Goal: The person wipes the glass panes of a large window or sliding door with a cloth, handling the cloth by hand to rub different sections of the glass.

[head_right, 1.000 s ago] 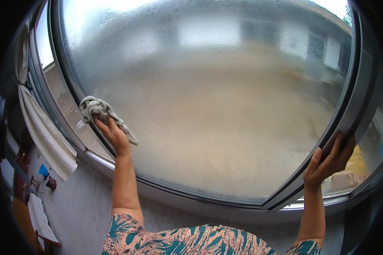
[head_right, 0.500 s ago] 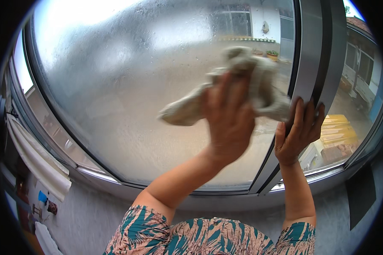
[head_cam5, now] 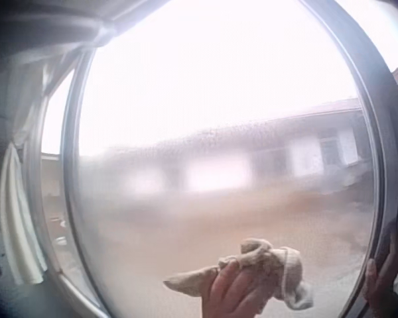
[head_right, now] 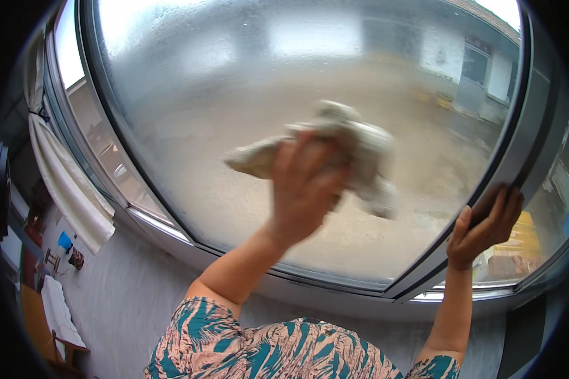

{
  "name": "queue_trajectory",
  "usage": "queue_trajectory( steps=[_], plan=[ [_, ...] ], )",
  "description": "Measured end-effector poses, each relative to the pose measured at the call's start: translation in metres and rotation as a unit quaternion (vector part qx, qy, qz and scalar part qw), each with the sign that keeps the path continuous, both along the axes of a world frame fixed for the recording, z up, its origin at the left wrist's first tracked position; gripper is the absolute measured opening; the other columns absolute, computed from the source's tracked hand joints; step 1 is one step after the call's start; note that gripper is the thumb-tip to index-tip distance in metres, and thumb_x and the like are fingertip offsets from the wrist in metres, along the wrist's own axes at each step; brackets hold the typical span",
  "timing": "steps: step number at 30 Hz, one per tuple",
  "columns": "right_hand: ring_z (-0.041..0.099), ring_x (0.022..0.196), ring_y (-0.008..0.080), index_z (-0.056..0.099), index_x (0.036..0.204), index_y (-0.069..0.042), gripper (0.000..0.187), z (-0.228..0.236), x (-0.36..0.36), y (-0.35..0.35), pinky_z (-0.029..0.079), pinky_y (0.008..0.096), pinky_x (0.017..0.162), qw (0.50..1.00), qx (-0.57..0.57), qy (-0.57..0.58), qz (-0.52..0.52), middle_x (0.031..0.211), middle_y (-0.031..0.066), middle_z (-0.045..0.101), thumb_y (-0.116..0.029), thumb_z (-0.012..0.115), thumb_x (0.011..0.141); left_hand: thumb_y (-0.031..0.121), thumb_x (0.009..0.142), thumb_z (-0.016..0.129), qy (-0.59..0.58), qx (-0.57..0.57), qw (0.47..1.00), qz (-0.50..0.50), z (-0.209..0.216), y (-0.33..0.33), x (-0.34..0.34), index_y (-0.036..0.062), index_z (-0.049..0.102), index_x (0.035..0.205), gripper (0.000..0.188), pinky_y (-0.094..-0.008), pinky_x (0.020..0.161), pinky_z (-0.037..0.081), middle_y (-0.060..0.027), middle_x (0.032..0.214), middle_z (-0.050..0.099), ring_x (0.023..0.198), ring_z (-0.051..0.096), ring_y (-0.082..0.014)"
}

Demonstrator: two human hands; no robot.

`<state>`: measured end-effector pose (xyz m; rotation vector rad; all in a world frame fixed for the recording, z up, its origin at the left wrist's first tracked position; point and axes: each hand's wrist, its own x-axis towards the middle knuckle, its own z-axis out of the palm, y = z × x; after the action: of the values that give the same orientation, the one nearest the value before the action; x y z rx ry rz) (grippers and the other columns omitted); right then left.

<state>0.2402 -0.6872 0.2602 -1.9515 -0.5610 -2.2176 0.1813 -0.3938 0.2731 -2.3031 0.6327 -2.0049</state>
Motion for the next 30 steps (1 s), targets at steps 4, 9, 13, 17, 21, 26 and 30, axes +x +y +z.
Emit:
queue_trajectory(
  steps=[4,9,13,17,21,26,30],
  plan=[
    [0.034,0.131,0.041,0.038,0.138,-0.001,0.053,-0.006,0.007,-0.003,0.025,0.0483,0.107,1.0,0.005,-0.005,0.001,0.138,0.021,0.042,-0.029,0.042,0.093,0.025,0.094,0.05,-0.035,-0.069,0.995,0.06,0.012,0.109,-0.034,0.0054,0.037,0.138,0.05,-0.0484,0.114,0.014,-0.0196,0.145,0.031,0.139,0.024,-0.0355],
    [0.035,0.13,0.039,0.039,0.138,-0.003,0.049,-0.01,0.013,-0.007,0.027,0.0479,0.108,0.999,-0.009,-0.032,-0.02,0.138,0.0211,0.041,-0.027,0.041,0.095,-0.002,0.092,0.043,-0.043,-0.208,0.973,0.088,0.0,0.229,-0.065,0.001,0.028,0.141,0.051,-0.0407,0.108,0.028,-0.0199,0.14,0.038,0.129,0.038,-0.0344],
    [0.039,0.126,0.0375,0.04,0.137,-0.005,0.048,-0.011,0.018,-0.002,0.033,0.0459,0.106,0.999,-0.01,-0.04,-0.023,0.136,0.0223,0.042,-0.03,0.042,0.096,0.0,0.093,0.042,-0.078,-0.291,0.946,0.12,0.0,0.304,-0.088,-0.0002,0.028,0.14,0.05,-0.0377,0.11,0.025,-0.0182,0.141,0.036,0.131,0.036,-0.0311],
    [0.042,0.124,0.0367,0.04,0.137,-0.007,0.049,-0.011,0.017,-0.003,0.035,0.0445,0.105,0.999,-0.004,-0.041,-0.008,0.136,0.0227,0.042,-0.031,0.044,0.095,0.004,0.095,0.04,-0.102,-0.465,0.879,0.024,-0.015,0.334,-0.094,0.0019,0.029,0.14,0.046,-0.0341,0.108,0.025,-0.0132,0.14,0.037,0.128,0.037,-0.0264],
    [0.036,0.128,0.0395,0.039,0.137,-0.003,0.051,-0.008,0.012,-0.001,0.029,0.0467,0.107,1.0,-0.015,-0.026,0.006,0.137,0.0216,0.042,-0.03,0.044,0.094,0.004,0.094,0.039,-0.123,-0.535,0.836,-0.015,-0.045,0.317,-0.085,0.0057,0.028,0.14,0.047,-0.0322,0.106,0.027,-0.0088,0.14,0.037,0.126,0.038,-0.0234],
    [0.032,0.131,0.0406,0.036,0.141,-0.003,0.056,-0.009,0.011,-0.004,0.024,0.0463,0.107,1.0,0.006,-0.02,0.02,0.14,0.0213,0.04,-0.029,0.045,0.092,0.004,0.094,0.039,-0.143,-0.522,0.839,-0.057,-0.075,0.223,-0.059,0.0019,0.027,0.141,0.048,-0.0311,0.105,0.029,-0.0101,0.14,0.036,0.126,0.038,-0.0205],
    [0.031,0.13,0.0438,0.039,0.137,0.002,0.057,-0.012,0.007,0.001,0.025,0.0492,0.105,0.999,0.032,0.018,0.039,0.136,0.0215,0.043,-0.034,0.043,0.093,0.003,0.095,0.039,-0.092,-0.469,0.871,-0.112,-0.063,0.105,-0.033,-0.0015,0.024,0.142,0.049,-0.0318,0.106,0.028,-0.0132,0.136,0.038,0.125,0.039,-0.0205]
  ],
)
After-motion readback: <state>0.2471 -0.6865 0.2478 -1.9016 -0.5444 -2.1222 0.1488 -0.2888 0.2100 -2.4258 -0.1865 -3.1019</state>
